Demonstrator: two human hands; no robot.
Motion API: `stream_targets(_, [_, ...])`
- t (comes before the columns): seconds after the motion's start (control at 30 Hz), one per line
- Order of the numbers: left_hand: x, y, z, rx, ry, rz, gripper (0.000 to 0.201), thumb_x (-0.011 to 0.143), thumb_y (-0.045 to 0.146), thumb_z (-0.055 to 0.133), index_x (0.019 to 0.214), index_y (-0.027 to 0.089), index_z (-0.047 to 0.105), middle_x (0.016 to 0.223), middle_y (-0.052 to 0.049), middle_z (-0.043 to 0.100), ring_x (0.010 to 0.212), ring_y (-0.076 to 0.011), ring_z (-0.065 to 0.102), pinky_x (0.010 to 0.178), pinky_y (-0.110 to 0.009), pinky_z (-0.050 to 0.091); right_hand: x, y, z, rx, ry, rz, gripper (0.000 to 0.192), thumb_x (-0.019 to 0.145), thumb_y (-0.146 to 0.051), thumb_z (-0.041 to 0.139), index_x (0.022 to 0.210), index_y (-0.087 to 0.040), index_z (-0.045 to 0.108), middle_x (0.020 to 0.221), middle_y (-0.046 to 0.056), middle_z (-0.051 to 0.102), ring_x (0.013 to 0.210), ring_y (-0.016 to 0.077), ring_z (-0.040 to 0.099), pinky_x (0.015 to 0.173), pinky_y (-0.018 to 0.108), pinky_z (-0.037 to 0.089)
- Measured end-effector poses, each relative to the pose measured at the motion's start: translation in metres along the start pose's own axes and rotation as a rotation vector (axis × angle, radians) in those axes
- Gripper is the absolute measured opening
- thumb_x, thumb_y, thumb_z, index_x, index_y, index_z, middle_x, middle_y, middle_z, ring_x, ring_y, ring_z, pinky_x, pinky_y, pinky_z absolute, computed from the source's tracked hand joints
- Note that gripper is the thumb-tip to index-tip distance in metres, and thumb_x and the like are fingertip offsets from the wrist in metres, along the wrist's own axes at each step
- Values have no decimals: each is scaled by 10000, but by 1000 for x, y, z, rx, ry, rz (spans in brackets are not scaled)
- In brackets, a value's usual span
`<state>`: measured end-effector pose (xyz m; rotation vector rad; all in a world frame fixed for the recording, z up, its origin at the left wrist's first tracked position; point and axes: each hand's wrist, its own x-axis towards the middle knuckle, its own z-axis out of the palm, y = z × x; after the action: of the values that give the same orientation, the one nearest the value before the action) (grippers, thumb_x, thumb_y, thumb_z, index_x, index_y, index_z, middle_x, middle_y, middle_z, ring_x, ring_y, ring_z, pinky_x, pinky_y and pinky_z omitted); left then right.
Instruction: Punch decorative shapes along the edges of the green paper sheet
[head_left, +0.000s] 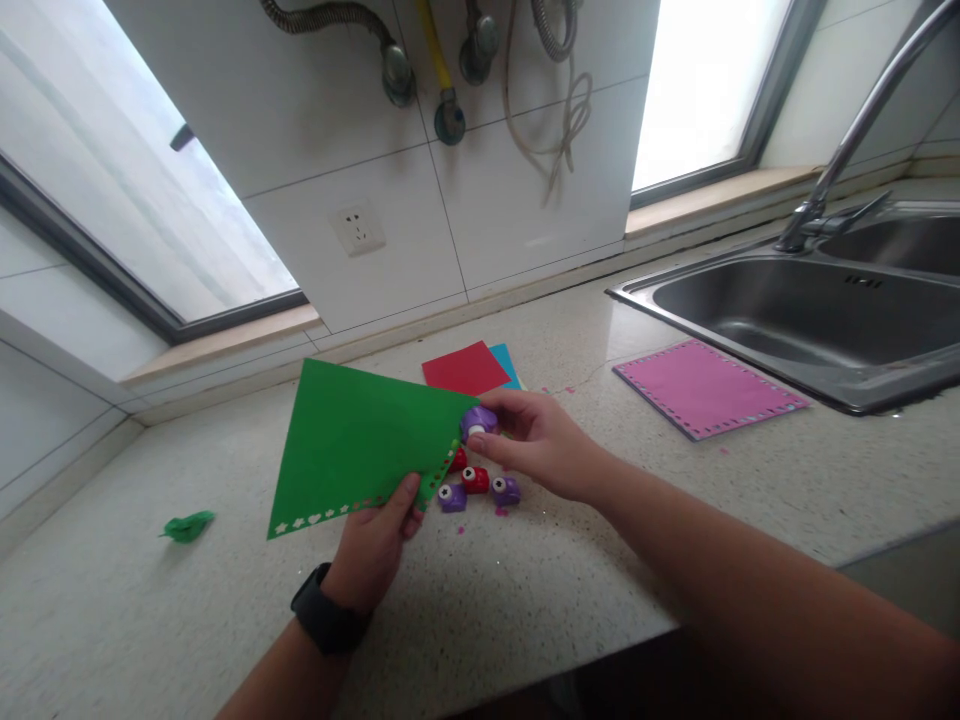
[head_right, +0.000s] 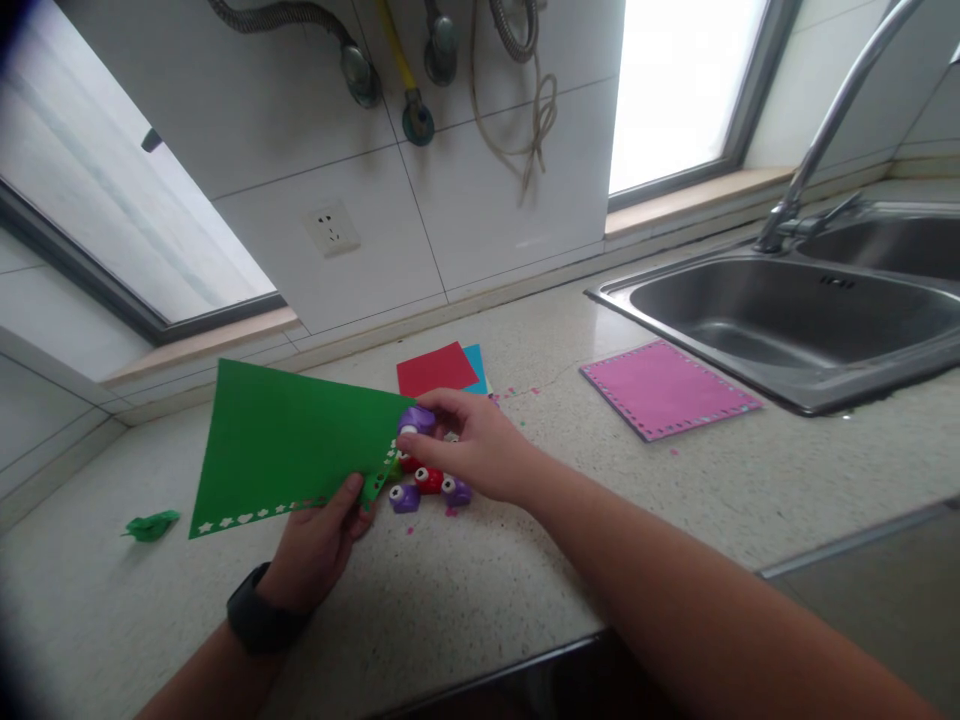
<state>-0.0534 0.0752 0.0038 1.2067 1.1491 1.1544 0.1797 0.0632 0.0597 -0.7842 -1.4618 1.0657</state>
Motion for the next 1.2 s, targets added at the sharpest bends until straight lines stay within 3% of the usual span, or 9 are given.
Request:
stream_targets(0.2, [-1, -3, -2, -41, -45, 50, 322, 809, 454, 809, 876, 178, 655, 693, 38, 538, 549, -71, 408, 467, -195, 347, 2, 1, -1, 143, -53, 122, 277, 812, -360, 790, 891, -147, 631, 750, -21, 578, 632, 88, 519, 582, 243, 415])
stream_targets(0.43, [-1, 0, -2, -12, -81, 58, 376, 833, 427, 798, 1122, 217, 680, 883, 4, 663, 568, -58, 458, 459, -169, 375, 4, 15, -5, 127, -38, 245, 353, 891, -517, 709, 893, -169, 647, 707, -3, 616, 589, 104, 541, 524, 243, 383])
stream_targets(0.53, [-2, 3, 0, -43, -112, 27, 462, 810, 419, 821, 1210, 237, 678, 1090, -51, 718, 749, -112, 631, 601, -207, 520, 5, 21, -3, 175, -20, 298, 367, 867, -519, 742, 854, -168, 633, 698, -7, 612, 557, 90, 521, 515, 236, 376])
stream_targets(0.63, [-3, 5, 0, -46, -126, 32, 521, 796, 414, 832, 1264, 254, 668, 1255, -85, 700, 916, -176, 691, 708, -267, 579, 6, 22, -1, 246, -22, 336, 359, 846, -492, 766, 821, -166, 619, 681, -7, 612, 559, 95, 552, 521, 230, 407])
stream_targets(0.8, [-3, 5, 0, -30, -135, 54, 471, 812, 443, 808, 1214, 228, 687, 1134, -76, 735, 763, -155, 684, 583, -247, 554, 6, 18, 2, 350, -37, 389, 355, 797, -453, 806, 805, -166, 599, 666, 1, 635, 548, 108, 607, 504, 220, 465])
stream_targets(0.97, [-1, 4, 0, -27, -146, 82, 435, 821, 427, 803, 1200, 240, 701, 998, -39, 749, 696, -141, 664, 569, -245, 539, 7, 18, 6, 387, -71, 383, 358, 807, -446, 797, 765, -163, 581, 634, -1, 631, 475, 91, 565, 424, 201, 445])
stream_targets(1.2, [-2, 2, -1, 9, -104, 73, 467, 814, 427, 805, 1224, 230, 702, 1123, -91, 749, 767, -186, 698, 553, -258, 534, 7, 18, 9, 420, -55, 374, 361, 815, -432, 803, 747, -180, 553, 608, -30, 575, 474, 76, 511, 398, 187, 386])
